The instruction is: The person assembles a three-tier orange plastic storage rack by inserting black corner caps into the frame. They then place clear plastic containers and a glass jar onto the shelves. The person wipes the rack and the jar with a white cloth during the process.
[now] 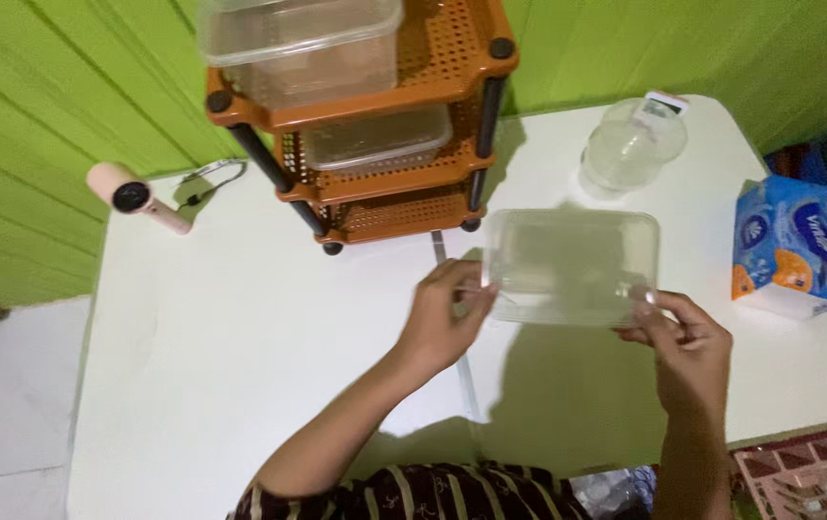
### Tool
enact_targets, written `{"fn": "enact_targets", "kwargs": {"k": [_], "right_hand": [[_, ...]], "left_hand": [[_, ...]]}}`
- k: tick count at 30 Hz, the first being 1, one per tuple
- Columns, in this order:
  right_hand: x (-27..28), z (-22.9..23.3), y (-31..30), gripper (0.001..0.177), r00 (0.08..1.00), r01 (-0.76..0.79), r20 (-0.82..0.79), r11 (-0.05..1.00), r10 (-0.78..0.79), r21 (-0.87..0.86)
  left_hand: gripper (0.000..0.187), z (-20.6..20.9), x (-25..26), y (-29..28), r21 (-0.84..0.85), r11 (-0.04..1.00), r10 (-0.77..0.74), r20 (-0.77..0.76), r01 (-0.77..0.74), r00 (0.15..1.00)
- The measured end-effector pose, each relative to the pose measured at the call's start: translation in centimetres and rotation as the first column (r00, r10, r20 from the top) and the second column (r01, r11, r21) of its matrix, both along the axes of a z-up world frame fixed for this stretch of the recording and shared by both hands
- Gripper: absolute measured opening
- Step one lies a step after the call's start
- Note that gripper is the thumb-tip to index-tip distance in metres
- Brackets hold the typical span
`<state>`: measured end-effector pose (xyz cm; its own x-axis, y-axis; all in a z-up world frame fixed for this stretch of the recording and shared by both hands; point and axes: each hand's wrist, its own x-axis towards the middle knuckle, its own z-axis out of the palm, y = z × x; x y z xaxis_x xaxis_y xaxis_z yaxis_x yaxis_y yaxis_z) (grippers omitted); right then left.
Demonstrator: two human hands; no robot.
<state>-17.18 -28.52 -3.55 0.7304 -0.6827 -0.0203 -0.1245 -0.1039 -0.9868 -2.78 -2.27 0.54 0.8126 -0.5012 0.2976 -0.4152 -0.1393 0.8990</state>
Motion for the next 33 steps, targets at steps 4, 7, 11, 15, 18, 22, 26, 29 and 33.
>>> {"fn": "enact_targets", "kwargs": {"k": [4, 7, 11, 15, 18, 22, 26, 29, 33], "right_hand": [[3.7, 4.7, 6.8, 0.047, 0.969, -0.159, 0.19, 0.987, 0.159, -0.016], [6.6, 6.6, 10.1, 0.048, 0.945, -0.223, 0.219, 0.968, 0.244, -0.115], [10.5, 7.7, 12.0, 0.04, 0.86, -0.352, 0.306, 0.908, 0.409, -0.226], [13.7, 7.9, 12.4, 0.032, 0.82, -0.35, 0.346, 0.877, 0.457, -0.329], [16.1, 8.1, 12.4, 0.03, 0.839, -0.324, 0.314, 0.872, 0.444, -0.367], [18.8, 7.9, 12.5, 0.036, 0.758, -0.314, 0.432, 0.854, 0.489, -0.415], [21.1, 7.4, 12.6, 0.034, 0.731, -0.329, 0.48, 0.867, 0.484, -0.374], [22.7, 7.1, 12.9, 0.035, 0.776, -0.316, 0.466, 0.902, 0.424, -0.294], [24.5, 7.0, 13.3, 0.035, 0.832, -0.269, 0.406, 0.916, 0.377, -0.298]], "left_hand": [[0.033, 2.6, -0.8, 6.0, -0.111, 0.985, 0.118, -0.148, -0.135, 0.982], [0.038, 2.9, -0.6, 8.8, -0.147, 0.944, 0.263, -0.2, -0.295, 0.944], [0.045, 2.7, 1.4, 11.4, -0.168, 0.912, 0.359, -0.123, -0.376, 0.925], [0.047, 2.5, 4.3, 11.6, -0.216, 0.885, 0.409, -0.065, -0.413, 0.91], [0.049, 2.8, 6.3, 10.9, -0.222, 0.865, 0.442, -0.083, -0.449, 0.893], [0.049, 3.3, 8.4, 9.6, -0.315, 0.853, 0.437, -0.005, -0.416, 0.899], [0.052, 2.9, 10.7, 8.2, -0.305, 0.849, 0.469, 0.061, -0.431, 0.881], [0.052, 2.2, 12.7, 7.3, -0.122, 0.82, 0.572, 0.19, -0.559, 0.798], [0.055, 0.6, 14.3, 6.7, -0.166, 0.839, 0.543, 0.209, -0.518, 0.814]]}}
